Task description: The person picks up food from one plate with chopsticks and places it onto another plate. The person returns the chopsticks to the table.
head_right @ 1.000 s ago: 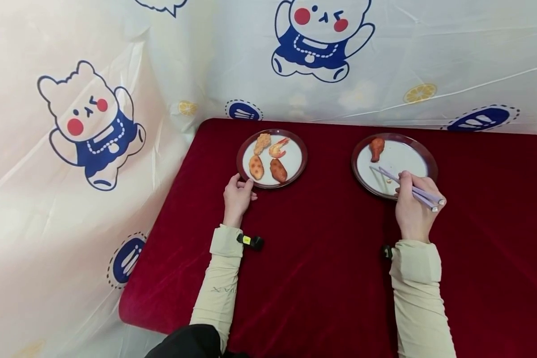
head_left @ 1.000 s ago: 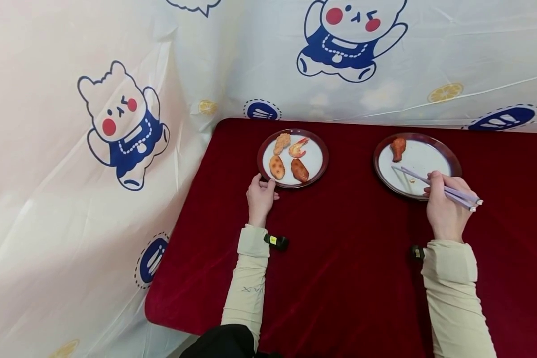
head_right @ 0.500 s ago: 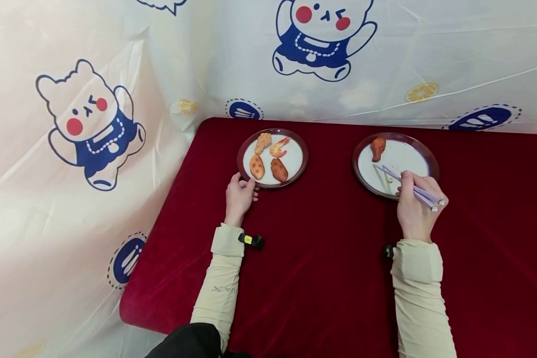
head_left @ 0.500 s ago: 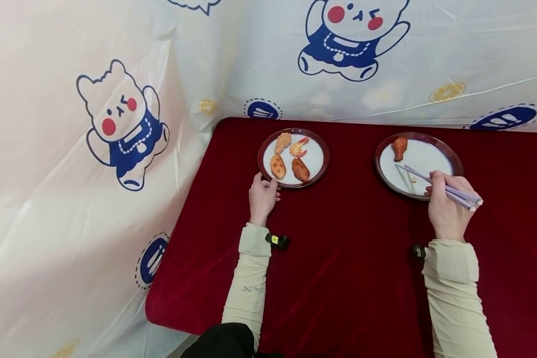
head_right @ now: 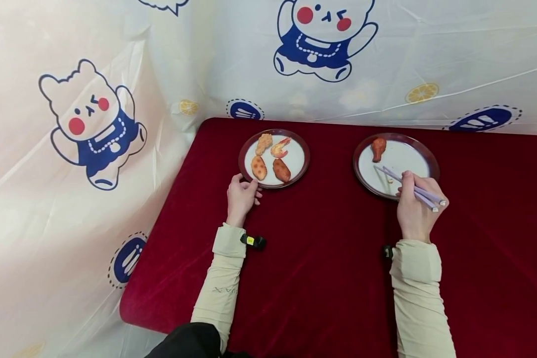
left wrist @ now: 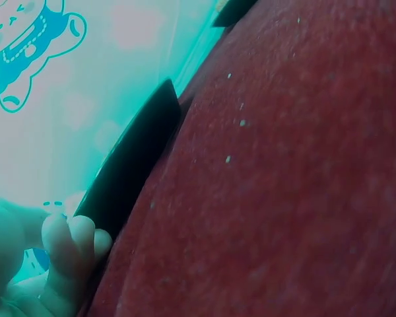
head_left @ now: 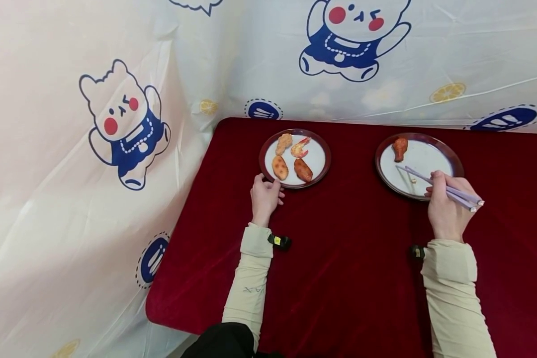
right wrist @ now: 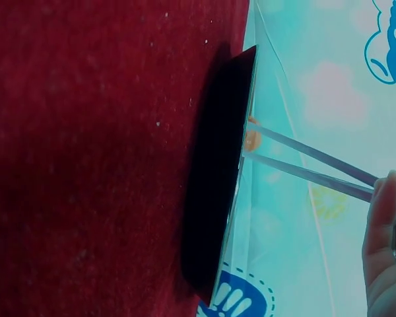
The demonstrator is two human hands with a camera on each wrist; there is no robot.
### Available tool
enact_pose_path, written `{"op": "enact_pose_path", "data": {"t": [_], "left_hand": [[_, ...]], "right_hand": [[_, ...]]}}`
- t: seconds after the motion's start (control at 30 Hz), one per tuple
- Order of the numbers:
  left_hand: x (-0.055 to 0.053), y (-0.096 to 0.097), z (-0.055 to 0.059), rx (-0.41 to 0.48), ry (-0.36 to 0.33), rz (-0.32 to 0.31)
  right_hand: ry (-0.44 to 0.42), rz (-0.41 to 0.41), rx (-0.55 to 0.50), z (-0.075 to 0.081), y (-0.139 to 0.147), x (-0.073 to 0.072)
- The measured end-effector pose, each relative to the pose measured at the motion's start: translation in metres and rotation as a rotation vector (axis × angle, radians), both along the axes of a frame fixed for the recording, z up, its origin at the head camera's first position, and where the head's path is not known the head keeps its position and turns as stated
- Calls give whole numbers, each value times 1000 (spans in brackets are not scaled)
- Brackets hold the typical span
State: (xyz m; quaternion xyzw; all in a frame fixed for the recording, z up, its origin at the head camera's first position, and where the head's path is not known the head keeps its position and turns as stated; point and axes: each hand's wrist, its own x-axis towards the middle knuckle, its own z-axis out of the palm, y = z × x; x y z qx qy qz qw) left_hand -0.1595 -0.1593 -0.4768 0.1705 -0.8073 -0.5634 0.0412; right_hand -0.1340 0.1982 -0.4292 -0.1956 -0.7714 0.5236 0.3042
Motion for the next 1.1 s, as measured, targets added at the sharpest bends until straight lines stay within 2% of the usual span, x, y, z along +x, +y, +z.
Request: {"op": "enact_pose_path", "data": {"t": [0.1,0.23,0.37,0.47,0.57,0.8,0.97,1.1], "left_hand": [[1,4,-1,90,-7,12],[2,8,-1,217,-12,37],[2,12,-1,281,-25,37],[1,13,-1,309,-39,29],[1,13,0,344,-50,30],[1,10,-2,360,-81,-5],[1,7,-6,355,-88,-39],[0,6,-7,348,-84,-48]], "right_hand": [[20,-10,10,-1,-2,1],[92,-5,-7,1,-6,2],[175,19,-58,7,-10,2],[236,70,-33,11,-14,2],[261,115,-20,14,-22,1],[277,211,49,27,-59,0],[329,363,22,36,-88,-1],[322,481,17,41,-110,-6]]}}
